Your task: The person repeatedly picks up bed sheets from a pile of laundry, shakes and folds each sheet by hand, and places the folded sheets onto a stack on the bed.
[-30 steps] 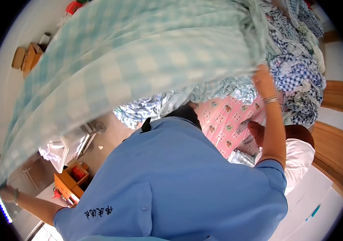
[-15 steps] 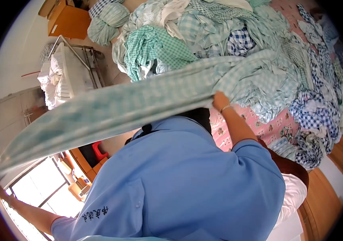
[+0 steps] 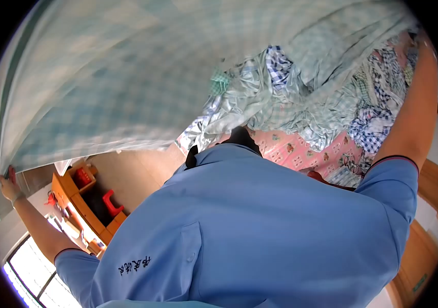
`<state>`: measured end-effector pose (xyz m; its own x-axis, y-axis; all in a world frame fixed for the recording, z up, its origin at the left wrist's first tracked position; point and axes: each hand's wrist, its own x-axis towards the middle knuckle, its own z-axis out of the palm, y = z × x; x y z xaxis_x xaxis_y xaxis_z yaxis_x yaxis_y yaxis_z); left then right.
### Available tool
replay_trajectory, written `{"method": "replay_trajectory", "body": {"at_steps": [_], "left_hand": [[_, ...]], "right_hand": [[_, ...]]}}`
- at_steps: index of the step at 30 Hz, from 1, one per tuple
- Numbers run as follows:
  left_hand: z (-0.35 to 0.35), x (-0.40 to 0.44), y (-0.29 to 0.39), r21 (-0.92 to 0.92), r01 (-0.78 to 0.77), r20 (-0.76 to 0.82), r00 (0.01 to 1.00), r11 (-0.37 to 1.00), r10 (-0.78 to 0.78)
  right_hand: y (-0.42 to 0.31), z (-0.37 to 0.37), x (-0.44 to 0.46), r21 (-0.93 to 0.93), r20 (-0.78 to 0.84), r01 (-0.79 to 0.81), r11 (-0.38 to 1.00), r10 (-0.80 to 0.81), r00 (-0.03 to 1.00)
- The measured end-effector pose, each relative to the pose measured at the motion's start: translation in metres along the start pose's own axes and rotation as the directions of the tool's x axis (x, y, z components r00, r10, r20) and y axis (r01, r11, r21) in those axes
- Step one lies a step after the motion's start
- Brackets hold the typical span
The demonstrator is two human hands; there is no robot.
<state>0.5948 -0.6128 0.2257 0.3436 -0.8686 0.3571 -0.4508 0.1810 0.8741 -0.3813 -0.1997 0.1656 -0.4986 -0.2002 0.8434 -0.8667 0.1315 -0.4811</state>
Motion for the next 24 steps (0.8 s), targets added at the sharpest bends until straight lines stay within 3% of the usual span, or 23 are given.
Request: {"method": "replay_trajectory", "body": {"at_steps": [1,2,4,5,7,8,9,10,11,12,13,15,17,19,22,24], "left_hand": [[-0.001,-0.006,0.0,-0.077,-0.031,-0.049,0.998,0.997,0.028],[0.003,-0.027,0.012,-0.087,-0.034,-0.122,0.992,0.996,0.024],[-0.043,0.001,-0.011,-0.145,-0.06,-0.126,0.991,0.988,0.042],[-0.065,0.01,-0.021,-0.18,-0.084,-0.126,0.99,0.98,0.062],[-0.082,-0.01,-0.022,-0.147,-0.12,-0.201,0.976,0.982,0.089],[-0.107,-0.01,-0.043,0.15,-0.249,-0.159,0.949,0.957,0.272],[-0.12,-0.014,-0.056,0.297,-0.313,-0.108,0.928,0.902,0.357],[-0.133,-0.017,-0.068,0.431,-0.374,-0.057,0.897,0.821,0.439],[-0.131,-0.038,-0.067,0.164,-0.198,-0.203,0.952,0.966,0.23],[-0.131,-0.056,-0.07,-0.136,-0.015,-0.278,0.96,0.991,-0.023],[-0.138,-0.066,-0.08,-0.129,-0.015,-0.277,0.961,0.991,-0.022],[-0.151,-0.083,-0.094,-0.066,0.009,-0.24,0.971,0.998,-0.025],[-0.15,-0.104,-0.093,-0.003,0.026,-0.271,0.962,1.0,-0.026],[-0.153,-0.118,-0.096,0.007,0.104,-0.315,0.944,0.995,-0.096],[-0.152,-0.128,-0.105,0.025,0.152,-0.374,0.918,0.988,-0.132],[-0.137,-0.133,-0.116,0.042,0.227,-0.363,0.911,0.973,-0.197]], "right_hand": [[-0.002,-0.02,0.002,-0.466,0.035,0.382,0.798,-0.415,0.909],[0.004,-0.042,0.006,-0.725,0.357,0.49,0.484,-0.345,0.868],[-0.008,-0.077,-0.008,-0.8,0.483,0.526,0.289,-0.211,0.85],[-0.023,-0.1,-0.03,-0.754,0.356,0.447,0.481,-0.272,0.894],[-0.064,-0.118,-0.096,-0.635,0.204,0.172,0.753,-0.052,0.978],[-0.06,-0.116,-0.135,-0.509,0.35,0.236,0.828,-0.051,0.935],[-0.023,-0.112,-0.189,-0.48,0.442,0.078,0.874,0.164,0.882],[-0.066,-0.1,-0.245,-0.56,0.69,0.386,0.733,0.155,0.707],[-0.057,-0.097,-0.301,-0.451,0.739,0.232,0.862,0.215,0.639],[-0.062,-0.095,-0.347,-0.282,0.788,0.285,0.916,0.051,0.613],[-0.06,-0.097,-0.389,-0.247,0.834,0.158,0.956,0.127,0.537],[-0.081,-0.1,-0.457,-0.349,0.852,0.016,0.937,0.31,0.423],[-0.076,-0.104,-0.526,-0.43,0.862,-0.147,0.891,0.453,0.226],[-0.076,-0.103,-0.57,-0.415,0.899,-0.155,0.896,0.431,0.083],[-0.079,-0.076,-0.588,-0.426,0.904,-0.057,0.903,0.425,-0.035],[-0.061,-0.04,-0.599,-0.455,0.891,-0.094,0.886,0.452,-0.05]]}}
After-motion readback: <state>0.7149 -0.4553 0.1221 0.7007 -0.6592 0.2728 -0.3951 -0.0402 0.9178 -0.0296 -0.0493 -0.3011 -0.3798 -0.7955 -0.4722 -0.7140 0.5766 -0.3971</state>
